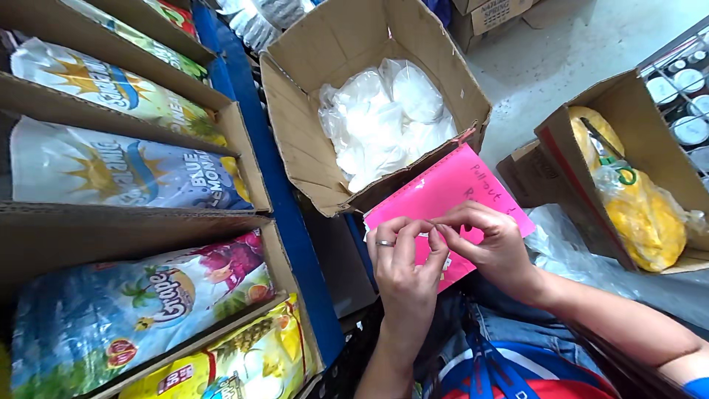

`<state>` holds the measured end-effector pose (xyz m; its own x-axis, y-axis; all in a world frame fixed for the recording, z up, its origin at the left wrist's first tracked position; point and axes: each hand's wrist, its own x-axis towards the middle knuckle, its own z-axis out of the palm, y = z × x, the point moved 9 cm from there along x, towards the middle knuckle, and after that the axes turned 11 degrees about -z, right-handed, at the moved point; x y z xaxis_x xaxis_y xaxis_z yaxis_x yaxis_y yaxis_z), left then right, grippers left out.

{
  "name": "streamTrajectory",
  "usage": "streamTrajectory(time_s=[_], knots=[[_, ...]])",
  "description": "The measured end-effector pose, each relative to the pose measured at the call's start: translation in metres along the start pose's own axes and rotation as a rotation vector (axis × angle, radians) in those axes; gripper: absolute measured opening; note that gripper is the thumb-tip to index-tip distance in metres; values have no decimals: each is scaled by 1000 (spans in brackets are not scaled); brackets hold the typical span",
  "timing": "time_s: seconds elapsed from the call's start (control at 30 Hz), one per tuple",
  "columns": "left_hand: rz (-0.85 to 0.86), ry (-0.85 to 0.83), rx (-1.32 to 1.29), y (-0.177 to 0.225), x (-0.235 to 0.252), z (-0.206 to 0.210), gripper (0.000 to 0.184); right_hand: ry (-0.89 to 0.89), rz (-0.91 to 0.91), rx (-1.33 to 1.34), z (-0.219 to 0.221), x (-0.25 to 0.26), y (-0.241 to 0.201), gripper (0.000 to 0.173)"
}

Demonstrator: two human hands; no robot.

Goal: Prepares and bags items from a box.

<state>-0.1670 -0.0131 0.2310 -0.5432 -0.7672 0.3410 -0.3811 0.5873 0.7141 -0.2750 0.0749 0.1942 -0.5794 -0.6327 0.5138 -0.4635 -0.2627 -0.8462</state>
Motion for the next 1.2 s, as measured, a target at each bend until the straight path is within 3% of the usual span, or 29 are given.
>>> streamTrajectory(time_s=[0.33,0.53,0.6,0.73,0.83,1.03,1.13,1.2], knots=[[-225,-97,-393,-38,13,-3,10,21,11,-44,-7,22,14,13],[-331,36,-293,-90,59,-18,13,-92,-166,-452,-7,94,60,13],[-393,68,-263,-115,80,-14,12,-201,-141,-553,7,120,104,16],[-483,75,-181,-154,113,-3,15,-764,333,-801,36,134,200,23],[-550,31,-82,-180,127,6,19,-944,550,-843,48,141,215,17],[-664,-67,-10,-213,119,33,24,-1083,434,-857,106,180,250,28],[-664,-35,-51,-214,114,37,22,-1150,412,-822,149,189,287,46],[-668,-12,-87,-215,112,38,20,-1135,393,-755,180,186,312,69]])
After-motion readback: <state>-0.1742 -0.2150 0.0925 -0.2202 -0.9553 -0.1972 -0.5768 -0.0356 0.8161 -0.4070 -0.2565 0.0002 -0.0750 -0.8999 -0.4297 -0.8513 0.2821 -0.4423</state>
